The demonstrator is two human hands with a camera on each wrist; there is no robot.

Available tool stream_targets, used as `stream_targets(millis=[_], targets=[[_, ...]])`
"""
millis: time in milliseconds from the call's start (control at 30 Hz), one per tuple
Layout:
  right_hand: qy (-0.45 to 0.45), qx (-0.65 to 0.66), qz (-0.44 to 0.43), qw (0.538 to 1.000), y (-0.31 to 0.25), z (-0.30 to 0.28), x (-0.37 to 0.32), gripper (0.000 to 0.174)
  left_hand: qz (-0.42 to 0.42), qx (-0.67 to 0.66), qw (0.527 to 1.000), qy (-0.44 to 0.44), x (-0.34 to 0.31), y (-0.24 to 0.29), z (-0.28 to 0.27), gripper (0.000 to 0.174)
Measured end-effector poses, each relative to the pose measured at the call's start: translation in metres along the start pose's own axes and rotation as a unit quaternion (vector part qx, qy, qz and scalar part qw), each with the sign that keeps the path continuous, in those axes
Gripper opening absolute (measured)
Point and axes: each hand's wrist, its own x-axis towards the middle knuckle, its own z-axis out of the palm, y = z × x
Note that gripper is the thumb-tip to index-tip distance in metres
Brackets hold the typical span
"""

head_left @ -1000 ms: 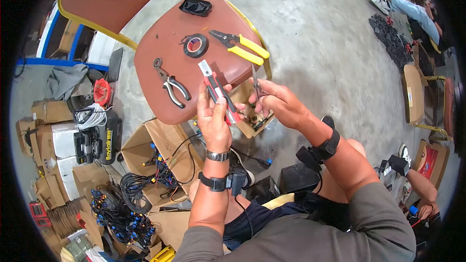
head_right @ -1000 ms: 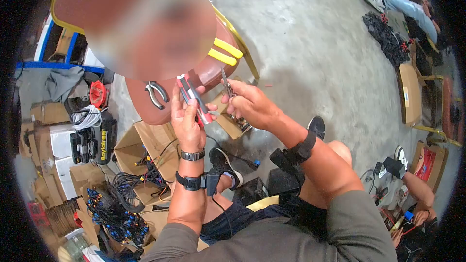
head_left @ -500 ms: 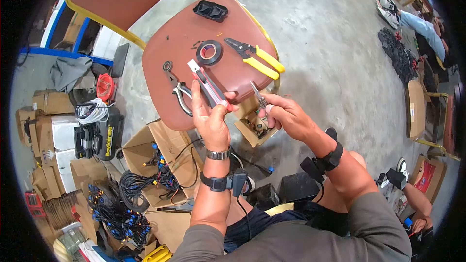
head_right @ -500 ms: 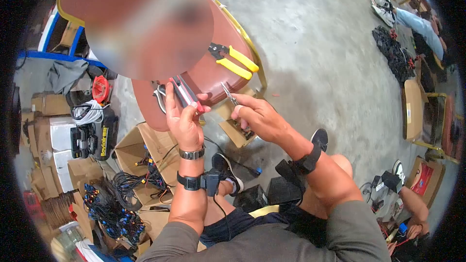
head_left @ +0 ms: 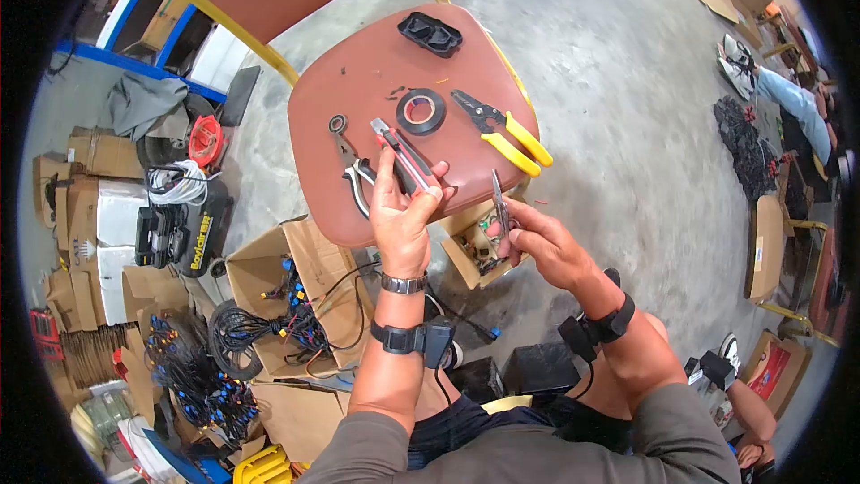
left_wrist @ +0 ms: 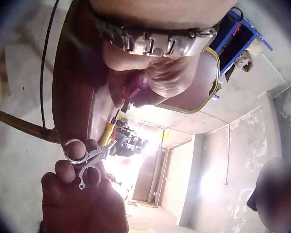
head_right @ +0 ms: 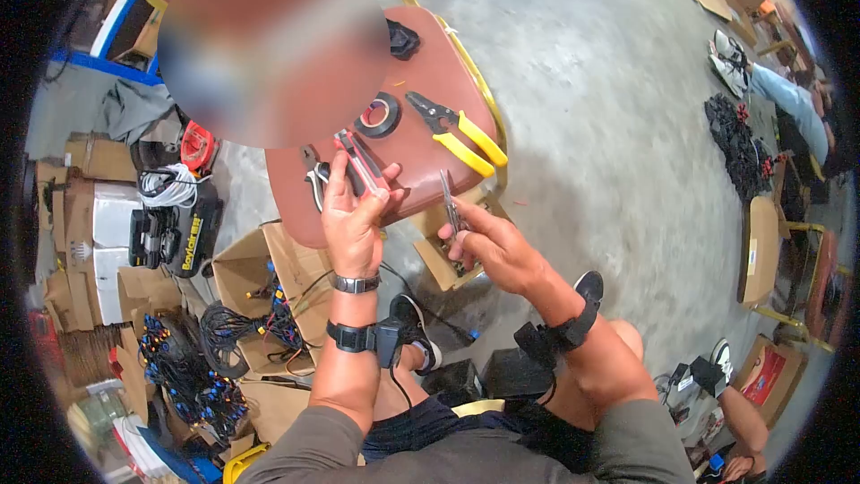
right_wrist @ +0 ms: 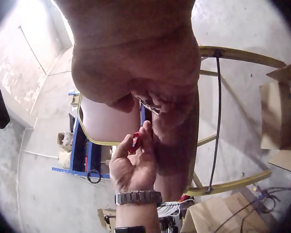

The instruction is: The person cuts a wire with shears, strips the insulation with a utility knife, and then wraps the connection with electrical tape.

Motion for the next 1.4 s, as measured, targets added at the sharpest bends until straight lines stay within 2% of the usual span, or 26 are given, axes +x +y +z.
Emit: stream_targets(millis=[67, 267, 367, 667, 733, 867, 967, 1100, 1233, 1400], targets=[[-0.009, -0.012, 0.003, 1.0, 0.003, 0.0, 0.0, 0.055, -0.001, 0.004, 1.0, 0.025, 0.001, 0.0, -0.001, 0.071], [-0.013, -0.016, 0.018, 1.0, 0.005, 0.002, -0.001, 0.05, 0.022, 0.056, 0.995, 0.08, -0.002, -0.009, 0.0, 0.068], [-0.003, -0.013, 0.026, 1.0, 0.003, 0.004, -0.001, 0.046, -0.01, 0.139, 0.985, 0.102, -0.004, -0.006, -0.003, 0.069], [0.03, 0.006, -0.01, 0.999, 0.011, 0.005, 0.0, 0.045, 0.043, 0.194, 0.975, 0.101, -0.017, -0.003, -0.002, 0.065], [0.039, 0.013, -0.028, 0.999, 0.013, 0.007, 0.002, 0.045, 0.075, 0.2, 0.968, 0.133, -0.019, -0.006, -0.005, 0.056], [0.058, 0.046, -0.039, 0.996, 0.014, 0.016, 0.004, 0.045, 0.134, 0.186, 0.964, 0.135, -0.034, -0.002, -0.001, 0.031], [0.054, 0.063, -0.046, 0.996, 0.014, 0.024, 0.004, 0.044, 0.142, 0.264, 0.953, 0.031, -0.041, -0.018, -0.012, 0.018], [0.023, 0.027, -0.03, 0.999, 0.01, 0.034, -0.001, 0.044, 0.086, 0.259, 0.961, -0.039, -0.059, -0.007, 0.003, 0.015], [0.004, 0.025, -0.056, 0.998, 0.01, 0.043, -0.005, 0.04, -0.015, 0.124, 0.992, -0.001, -0.064, -0.014, -0.009, 0.016], [-0.009, -0.045, -0.023, 0.999, 0.009, 0.056, -0.014, 0.037, -0.033, 0.124, 0.991, -0.026, -0.075, 0.006, -0.017, 0.016]])
